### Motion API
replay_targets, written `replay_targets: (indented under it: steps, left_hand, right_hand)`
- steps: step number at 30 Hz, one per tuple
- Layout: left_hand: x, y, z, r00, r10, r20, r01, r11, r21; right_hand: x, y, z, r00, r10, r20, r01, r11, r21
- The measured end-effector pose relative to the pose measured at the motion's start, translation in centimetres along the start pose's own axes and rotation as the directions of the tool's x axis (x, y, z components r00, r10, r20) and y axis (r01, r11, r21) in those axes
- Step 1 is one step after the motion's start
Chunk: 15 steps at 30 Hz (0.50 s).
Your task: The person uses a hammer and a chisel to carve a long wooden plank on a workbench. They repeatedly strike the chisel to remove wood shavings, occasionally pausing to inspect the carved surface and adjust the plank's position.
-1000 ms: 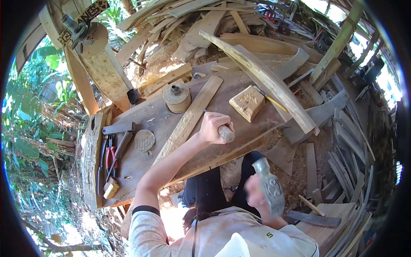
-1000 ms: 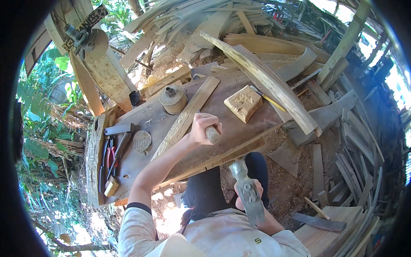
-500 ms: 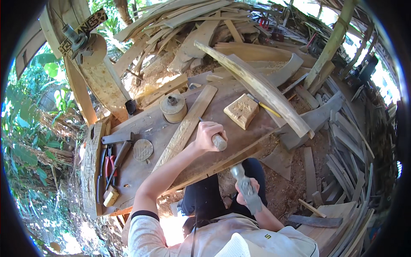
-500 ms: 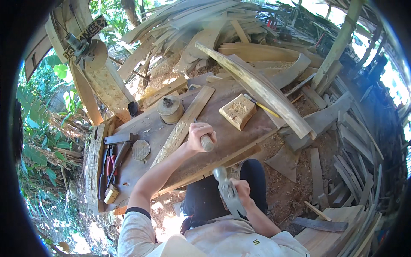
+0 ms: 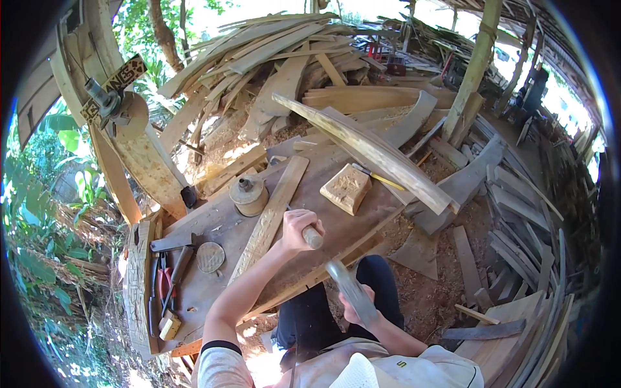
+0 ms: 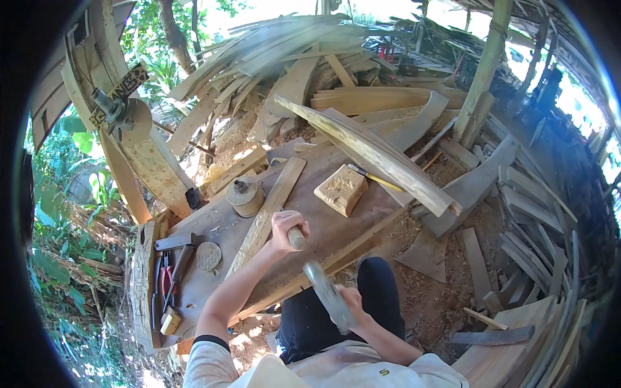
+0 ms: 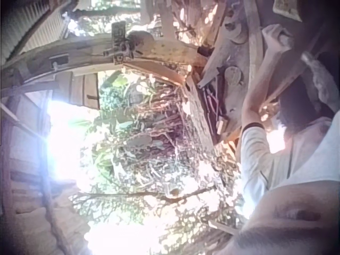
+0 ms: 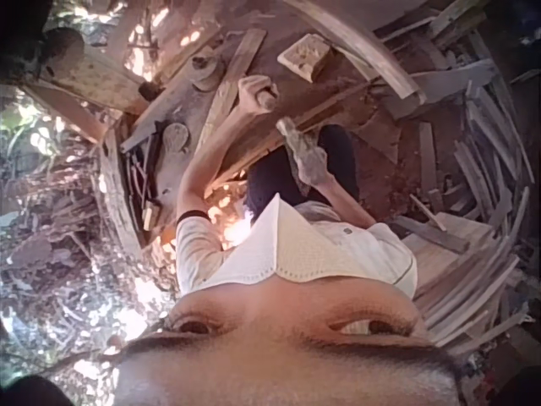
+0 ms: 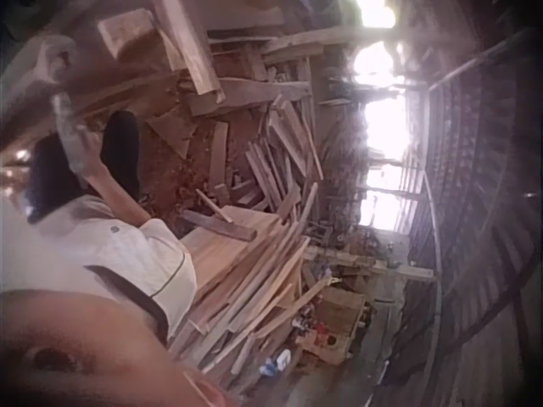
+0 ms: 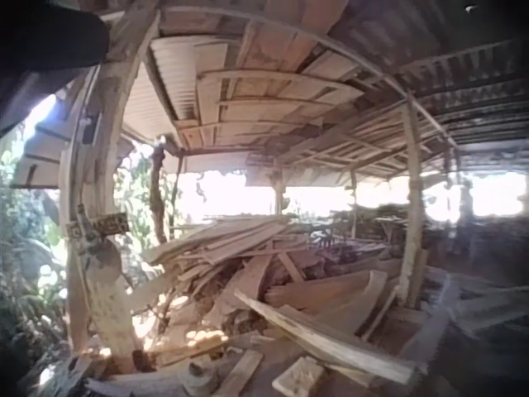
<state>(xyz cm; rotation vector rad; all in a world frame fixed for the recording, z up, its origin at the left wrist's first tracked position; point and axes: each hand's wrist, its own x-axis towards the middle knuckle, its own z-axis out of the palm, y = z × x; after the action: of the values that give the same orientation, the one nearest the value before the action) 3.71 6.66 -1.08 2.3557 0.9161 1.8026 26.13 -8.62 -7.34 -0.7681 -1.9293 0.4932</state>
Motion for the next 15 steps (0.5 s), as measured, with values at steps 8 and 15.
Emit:
replay_targets:
  steps: [8, 15]
  left_hand:
    - [-0.4, 0.0, -0.1, 0.999, -0.034, 0.012, 0.034, 0.999, 0.0]
    - [-0.2, -0.2, -0.3, 1.0, -0.025, 0.015, 0.025, 1.0, -0.004]
  right_hand:
    - [2.0, -2.1, -0.2, 0.898, 0.418, 0.138, -0.44, 0.845, 0.305]
    - [-1.4, -0.3, -1.8, 0.918, 0.38, 0.113, -0.373, 0.733, 0.568]
